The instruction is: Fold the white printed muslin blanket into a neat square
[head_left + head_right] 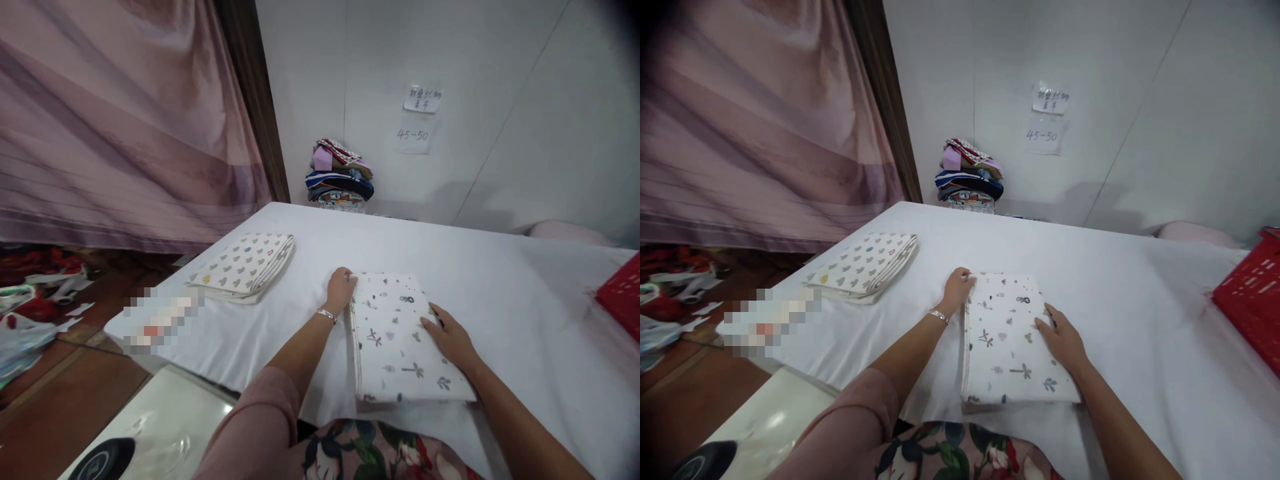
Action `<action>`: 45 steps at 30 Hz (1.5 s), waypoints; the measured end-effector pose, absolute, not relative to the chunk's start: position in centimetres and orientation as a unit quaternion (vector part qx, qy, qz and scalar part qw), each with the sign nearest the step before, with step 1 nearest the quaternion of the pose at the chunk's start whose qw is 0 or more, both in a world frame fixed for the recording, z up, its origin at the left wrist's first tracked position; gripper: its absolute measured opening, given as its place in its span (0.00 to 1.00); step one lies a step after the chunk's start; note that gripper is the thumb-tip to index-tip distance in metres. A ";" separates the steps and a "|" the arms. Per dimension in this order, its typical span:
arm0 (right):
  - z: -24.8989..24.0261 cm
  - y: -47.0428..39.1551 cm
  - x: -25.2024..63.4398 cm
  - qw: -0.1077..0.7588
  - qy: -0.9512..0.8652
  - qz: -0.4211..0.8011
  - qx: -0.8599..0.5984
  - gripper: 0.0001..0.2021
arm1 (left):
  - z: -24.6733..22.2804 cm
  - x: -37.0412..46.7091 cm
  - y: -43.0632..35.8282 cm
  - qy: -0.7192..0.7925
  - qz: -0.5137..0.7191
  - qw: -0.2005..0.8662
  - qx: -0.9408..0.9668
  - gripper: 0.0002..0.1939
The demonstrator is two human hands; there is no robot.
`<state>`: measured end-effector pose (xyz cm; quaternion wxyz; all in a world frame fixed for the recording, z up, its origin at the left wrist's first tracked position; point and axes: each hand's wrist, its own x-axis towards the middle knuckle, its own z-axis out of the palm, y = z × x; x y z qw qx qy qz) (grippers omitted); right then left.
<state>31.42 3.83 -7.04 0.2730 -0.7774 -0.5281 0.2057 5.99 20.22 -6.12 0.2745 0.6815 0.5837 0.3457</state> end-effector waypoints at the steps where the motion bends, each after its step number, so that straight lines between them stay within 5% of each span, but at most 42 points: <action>1: -7.0 3.8 31.4 0.276 -0.526 0.205 -0.778 0.32 | -6.2 5.9 20.3 0.581 0.343 0.270 0.687 0.04; 9: -6.6 3.8 31.3 0.277 -0.519 0.214 -0.780 0.32 | -5.7 5.5 21.2 0.593 0.304 0.287 0.688 0.16; 22: -6.7 3.9 31.3 0.279 -0.530 0.207 -0.774 0.30 | -5.0 5.3 20.6 0.488 0.320 0.095 0.806 0.04; 29: -7.0 3.9 31.4 0.283 -0.534 0.214 -0.767 0.30 | -4.9 5.5 21.5 0.636 0.275 0.282 0.664 0.07; 38: -5.7 4.4 30.7 0.213 -0.590 0.132 -0.767 0.30 | -4.9 5.2 22.3 0.640 0.258 0.324 0.647 0.11; 45: -3.9 5.4 24.8 0.180 -0.748 0.083 -0.634 0.29 | -4.9 4.8 22.4 0.636 0.255 0.343 0.643 0.15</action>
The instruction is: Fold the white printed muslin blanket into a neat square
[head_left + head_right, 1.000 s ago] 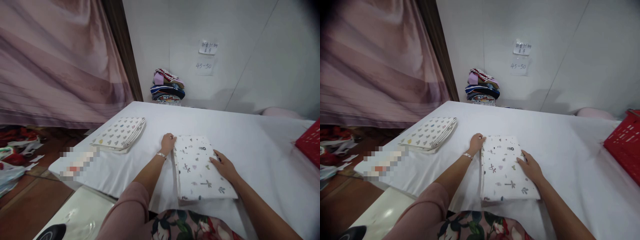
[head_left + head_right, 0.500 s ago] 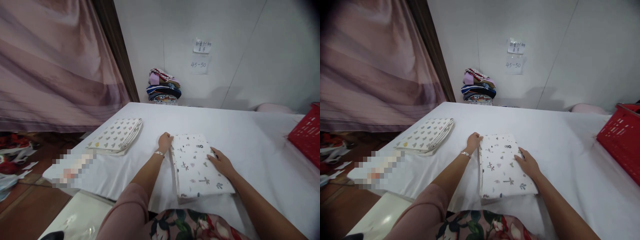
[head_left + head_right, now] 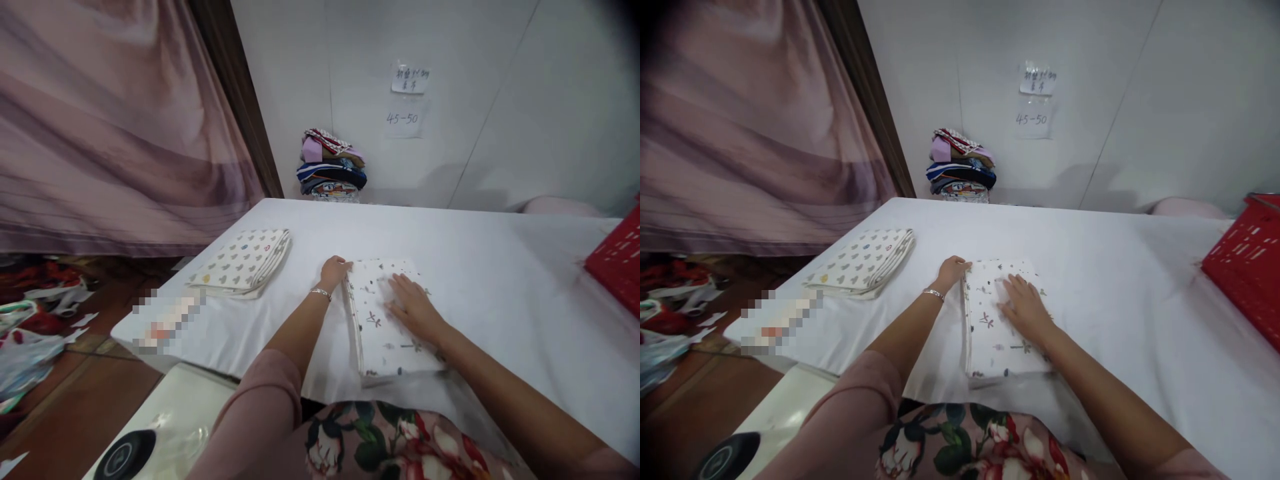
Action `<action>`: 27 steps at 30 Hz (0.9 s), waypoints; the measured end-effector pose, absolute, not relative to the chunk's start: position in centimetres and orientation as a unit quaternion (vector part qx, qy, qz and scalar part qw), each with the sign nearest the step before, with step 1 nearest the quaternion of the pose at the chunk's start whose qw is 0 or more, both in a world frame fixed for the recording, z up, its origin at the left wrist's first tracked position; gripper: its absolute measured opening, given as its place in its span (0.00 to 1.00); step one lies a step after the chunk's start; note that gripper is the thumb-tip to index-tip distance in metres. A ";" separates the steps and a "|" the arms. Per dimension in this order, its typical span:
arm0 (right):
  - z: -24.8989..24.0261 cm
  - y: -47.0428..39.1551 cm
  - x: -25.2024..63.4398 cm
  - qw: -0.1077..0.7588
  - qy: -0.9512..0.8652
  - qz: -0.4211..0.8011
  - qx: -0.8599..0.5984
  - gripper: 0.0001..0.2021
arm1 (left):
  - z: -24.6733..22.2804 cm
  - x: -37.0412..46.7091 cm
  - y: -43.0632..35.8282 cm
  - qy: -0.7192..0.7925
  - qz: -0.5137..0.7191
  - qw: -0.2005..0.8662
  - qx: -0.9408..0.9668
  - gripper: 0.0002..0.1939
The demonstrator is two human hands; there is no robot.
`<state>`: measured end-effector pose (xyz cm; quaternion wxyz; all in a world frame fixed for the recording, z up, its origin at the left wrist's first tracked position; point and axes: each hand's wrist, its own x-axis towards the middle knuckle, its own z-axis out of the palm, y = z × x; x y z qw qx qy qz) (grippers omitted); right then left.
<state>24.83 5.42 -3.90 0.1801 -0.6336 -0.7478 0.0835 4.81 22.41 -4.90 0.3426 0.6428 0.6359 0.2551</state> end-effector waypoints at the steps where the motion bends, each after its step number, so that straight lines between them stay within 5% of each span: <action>1: -3.8 5.5 23.9 0.170 -0.760 0.095 -0.621 0.29 | -4.9 4.8 22.4 0.634 0.256 0.341 0.645 0.14; 27: -5.3 4.1 16.6 0.106 -0.802 0.142 -0.571 0.30 | -6.3 2.8 19.8 0.606 0.349 0.392 0.598 0.09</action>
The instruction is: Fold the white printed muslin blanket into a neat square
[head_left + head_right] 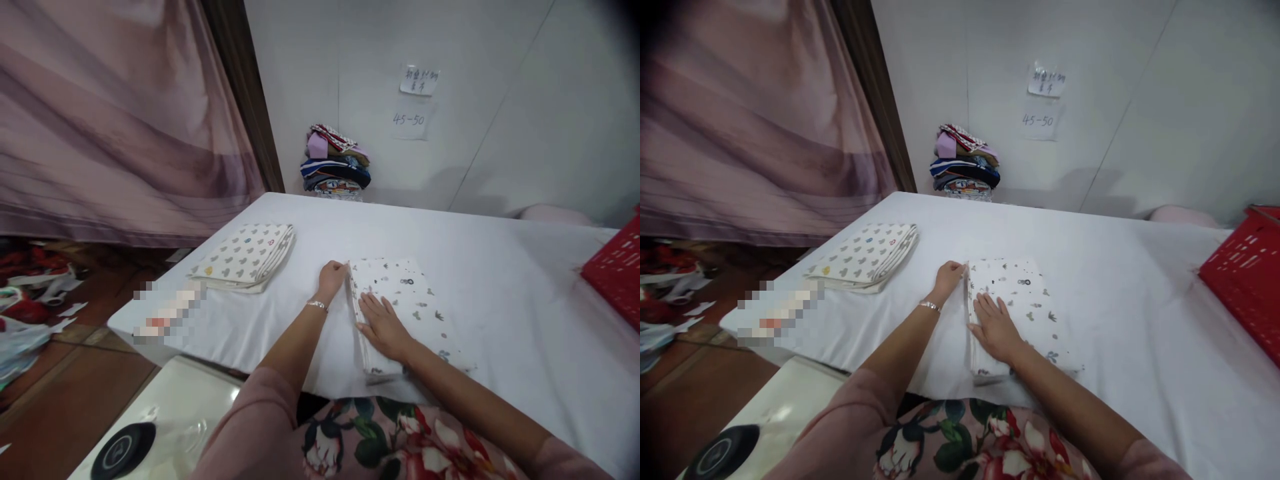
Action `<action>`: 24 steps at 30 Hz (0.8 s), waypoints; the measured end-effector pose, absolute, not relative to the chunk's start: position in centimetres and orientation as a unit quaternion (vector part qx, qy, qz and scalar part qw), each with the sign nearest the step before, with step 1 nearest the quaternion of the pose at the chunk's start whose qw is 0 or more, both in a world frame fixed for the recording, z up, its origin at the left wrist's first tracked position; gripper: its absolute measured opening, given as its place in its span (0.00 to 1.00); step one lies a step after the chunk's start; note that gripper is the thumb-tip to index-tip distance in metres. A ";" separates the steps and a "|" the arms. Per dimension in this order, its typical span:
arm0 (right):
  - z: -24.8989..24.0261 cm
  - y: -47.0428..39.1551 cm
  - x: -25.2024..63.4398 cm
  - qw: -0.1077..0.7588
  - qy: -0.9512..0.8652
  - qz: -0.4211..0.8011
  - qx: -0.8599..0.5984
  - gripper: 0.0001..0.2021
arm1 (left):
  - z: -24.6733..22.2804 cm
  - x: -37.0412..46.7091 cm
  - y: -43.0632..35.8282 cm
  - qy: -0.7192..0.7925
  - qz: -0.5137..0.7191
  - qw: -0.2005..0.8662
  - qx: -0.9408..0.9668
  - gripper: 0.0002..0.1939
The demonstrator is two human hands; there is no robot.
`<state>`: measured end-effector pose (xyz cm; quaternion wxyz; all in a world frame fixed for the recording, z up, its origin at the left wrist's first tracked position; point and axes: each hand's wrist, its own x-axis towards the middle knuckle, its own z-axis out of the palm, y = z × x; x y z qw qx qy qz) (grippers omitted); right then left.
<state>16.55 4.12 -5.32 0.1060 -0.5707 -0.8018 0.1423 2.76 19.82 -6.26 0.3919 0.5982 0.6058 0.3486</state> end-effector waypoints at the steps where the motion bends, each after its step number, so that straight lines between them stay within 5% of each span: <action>1: -5.2 4.2 16.7 0.116 -0.800 0.145 -0.571 0.30 | -6.5 2.5 19.1 0.601 0.350 0.415 0.587 0.08; 8: -3.3 6.9 16.8 0.192 -0.750 0.132 -0.619 0.15 | -6.3 2.2 14.5 0.580 0.329 0.521 0.533 0.07; 16: -2.7 9.4 15.3 0.116 -0.704 0.151 -0.684 0.10 | -5.7 2.7 13.9 0.571 0.327 0.537 0.528 0.05; 24: -3.4 9.8 15.0 0.203 -0.687 0.198 -0.669 0.08 | -6.4 2.7 14.1 0.572 0.324 0.539 0.526 0.07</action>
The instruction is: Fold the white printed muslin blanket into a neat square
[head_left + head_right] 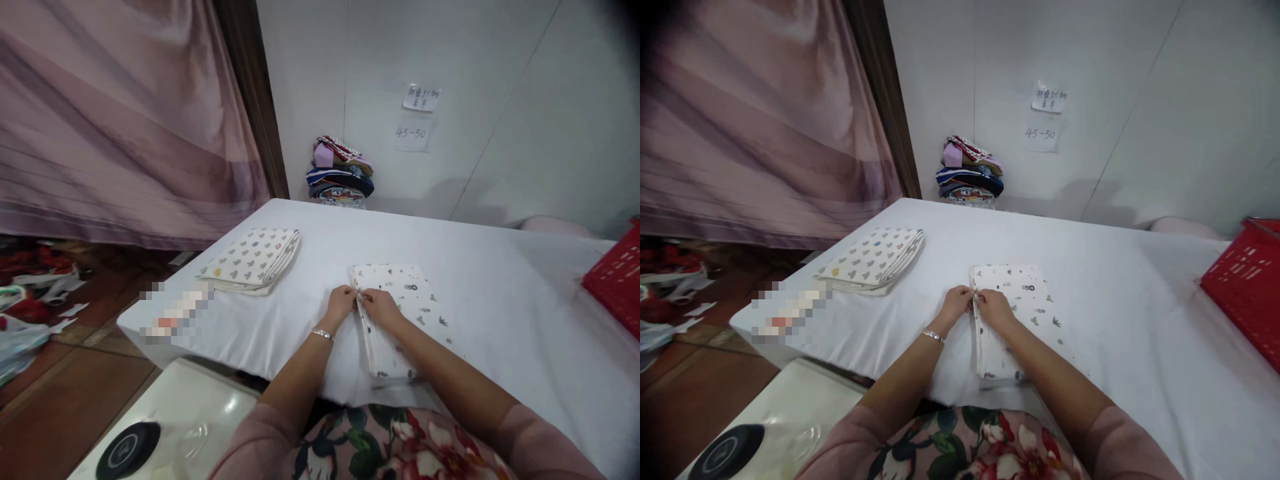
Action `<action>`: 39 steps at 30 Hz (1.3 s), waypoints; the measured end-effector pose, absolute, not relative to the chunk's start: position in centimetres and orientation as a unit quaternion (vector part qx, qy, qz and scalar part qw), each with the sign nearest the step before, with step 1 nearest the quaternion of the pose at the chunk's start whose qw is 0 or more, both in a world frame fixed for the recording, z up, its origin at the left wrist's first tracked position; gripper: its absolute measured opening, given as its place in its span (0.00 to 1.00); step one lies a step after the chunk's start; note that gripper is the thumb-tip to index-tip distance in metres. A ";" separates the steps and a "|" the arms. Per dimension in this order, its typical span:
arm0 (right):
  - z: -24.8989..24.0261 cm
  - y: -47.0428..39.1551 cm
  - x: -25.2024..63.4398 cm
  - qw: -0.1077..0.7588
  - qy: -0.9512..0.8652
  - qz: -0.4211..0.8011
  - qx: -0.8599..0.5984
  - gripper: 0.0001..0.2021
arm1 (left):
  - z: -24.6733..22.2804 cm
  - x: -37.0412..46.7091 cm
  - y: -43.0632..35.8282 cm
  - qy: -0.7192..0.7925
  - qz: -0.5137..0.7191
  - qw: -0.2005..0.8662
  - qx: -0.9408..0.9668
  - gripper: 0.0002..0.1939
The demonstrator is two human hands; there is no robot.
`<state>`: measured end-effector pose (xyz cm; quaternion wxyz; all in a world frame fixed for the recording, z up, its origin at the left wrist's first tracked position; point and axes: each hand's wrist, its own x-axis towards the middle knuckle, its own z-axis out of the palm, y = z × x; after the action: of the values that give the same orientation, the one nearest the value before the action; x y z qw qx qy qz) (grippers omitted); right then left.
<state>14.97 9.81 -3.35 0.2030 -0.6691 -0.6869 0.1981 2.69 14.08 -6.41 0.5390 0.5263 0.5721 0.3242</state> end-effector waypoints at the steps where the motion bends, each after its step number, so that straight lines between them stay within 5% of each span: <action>1: -3.5 9.8 14.9 0.213 -0.686 0.202 -0.666 0.08 | -6.5 2.7 14.2 0.573 0.322 0.540 0.526 0.09; 11: -4.2 9.3 18.1 0.313 -0.730 0.172 -0.582 0.15 | -6.9 2.9 15.6 0.602 0.248 0.453 0.609 0.13; 15: -5.5 9.3 19.7 0.205 -0.759 0.074 -0.613 0.23 | -6.9 2.9 15.4 0.606 0.243 0.419 0.631 0.13; 20: -6.0 9.1 19.6 0.098 -0.774 0.110 -0.616 0.27 | -6.4 3.0 15.2 0.614 0.221 0.391 0.649 0.13; 27: -4.2 7.0 25.5 0.194 -0.675 0.071 -0.709 0.25 | -5.6 3.0 14.5 0.624 0.216 0.395 0.639 0.20; 31: -4.5 4.9 29.3 0.215 -0.553 0.175 -0.786 0.31 | -5.1 3.4 14.2 0.629 0.195 0.403 0.636 0.32; 39: -5.1 4.5 30.5 0.275 -0.506 0.254 -0.777 0.34 | -4.4 4.5 13.5 0.652 0.150 0.362 0.649 0.32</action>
<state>30.55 4.48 -5.14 0.2747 -0.7771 -0.5061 0.2541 4.45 13.50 -4.36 0.3620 0.6490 0.6519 0.1504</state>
